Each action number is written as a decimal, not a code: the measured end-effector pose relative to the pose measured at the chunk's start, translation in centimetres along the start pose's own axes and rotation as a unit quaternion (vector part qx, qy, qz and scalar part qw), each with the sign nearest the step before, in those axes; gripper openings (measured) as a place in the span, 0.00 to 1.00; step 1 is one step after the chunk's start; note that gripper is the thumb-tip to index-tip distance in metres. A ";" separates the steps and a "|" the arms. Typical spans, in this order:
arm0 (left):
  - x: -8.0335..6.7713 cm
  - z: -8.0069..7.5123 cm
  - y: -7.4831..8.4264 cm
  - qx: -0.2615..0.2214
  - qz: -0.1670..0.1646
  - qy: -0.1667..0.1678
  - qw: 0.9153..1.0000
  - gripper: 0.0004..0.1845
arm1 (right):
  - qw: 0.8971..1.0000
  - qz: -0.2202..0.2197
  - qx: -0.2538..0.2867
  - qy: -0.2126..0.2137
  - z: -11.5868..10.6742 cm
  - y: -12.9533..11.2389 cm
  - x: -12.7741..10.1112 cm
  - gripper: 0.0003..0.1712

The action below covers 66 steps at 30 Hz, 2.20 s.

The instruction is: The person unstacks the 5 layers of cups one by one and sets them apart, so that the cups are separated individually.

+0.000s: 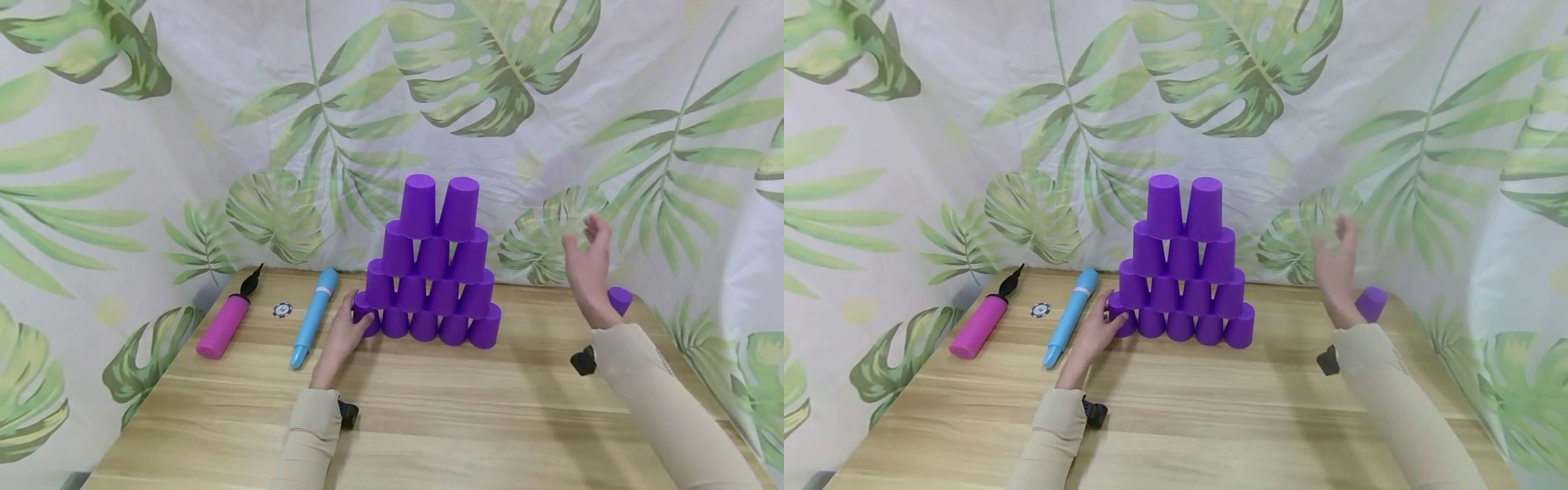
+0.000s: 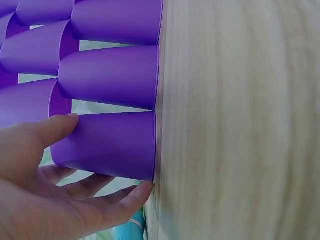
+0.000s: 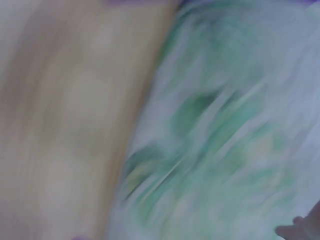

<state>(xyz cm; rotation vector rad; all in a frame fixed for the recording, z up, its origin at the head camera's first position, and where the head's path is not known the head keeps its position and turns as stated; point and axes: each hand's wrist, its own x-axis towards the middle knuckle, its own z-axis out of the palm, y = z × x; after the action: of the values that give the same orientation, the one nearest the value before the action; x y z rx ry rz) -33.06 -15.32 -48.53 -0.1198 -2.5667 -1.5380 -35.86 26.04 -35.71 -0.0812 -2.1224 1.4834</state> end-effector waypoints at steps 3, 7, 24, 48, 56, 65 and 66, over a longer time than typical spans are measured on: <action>0.0 -0.1 0.0 0.002 0.001 0.002 1.000 0.35 | 0.997 -0.019 0.065 -0.043 2.4 -3.5 -0.4 0.37; 0.0 -0.1 0.1 0.004 0.001 0.003 1.000 0.35 | 0.985 -0.041 0.121 -0.112 5.1 -7.3 -1.1 0.38; -0.3 0.0 0.6 0.002 -0.001 0.004 1.000 0.34 | 0.960 -0.076 0.113 -0.244 8.9 -12.5 -2.2 0.45; 0.0 0.4 0.2 -0.001 -0.007 0.005 1.000 0.35 | 0.967 -0.086 0.080 -0.228 9.1 -12.9 -2.2 0.40; 0.1 0.3 0.3 -0.001 -0.017 0.001 1.000 0.35 | 0.974 -0.125 0.108 -0.152 6.0 -13.9 -1.7 0.39; 0.1 0.0 0.3 0.001 -0.021 -0.005 1.000 0.36 | 0.989 -0.080 0.117 -0.040 -0.9 -10.5 -1.7 0.39; 0.2 0.0 0.3 0.001 -0.021 -0.006 1.000 0.36 | 0.990 -0.071 0.117 -0.028 -1.8 -9.8 -1.9 0.39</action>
<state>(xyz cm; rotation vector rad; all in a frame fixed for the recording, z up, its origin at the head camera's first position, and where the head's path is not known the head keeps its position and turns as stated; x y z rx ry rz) -33.18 -15.19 -48.26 -0.0742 -2.5965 -1.5536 -30.96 23.14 -27.33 0.1947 -1.9368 1.6532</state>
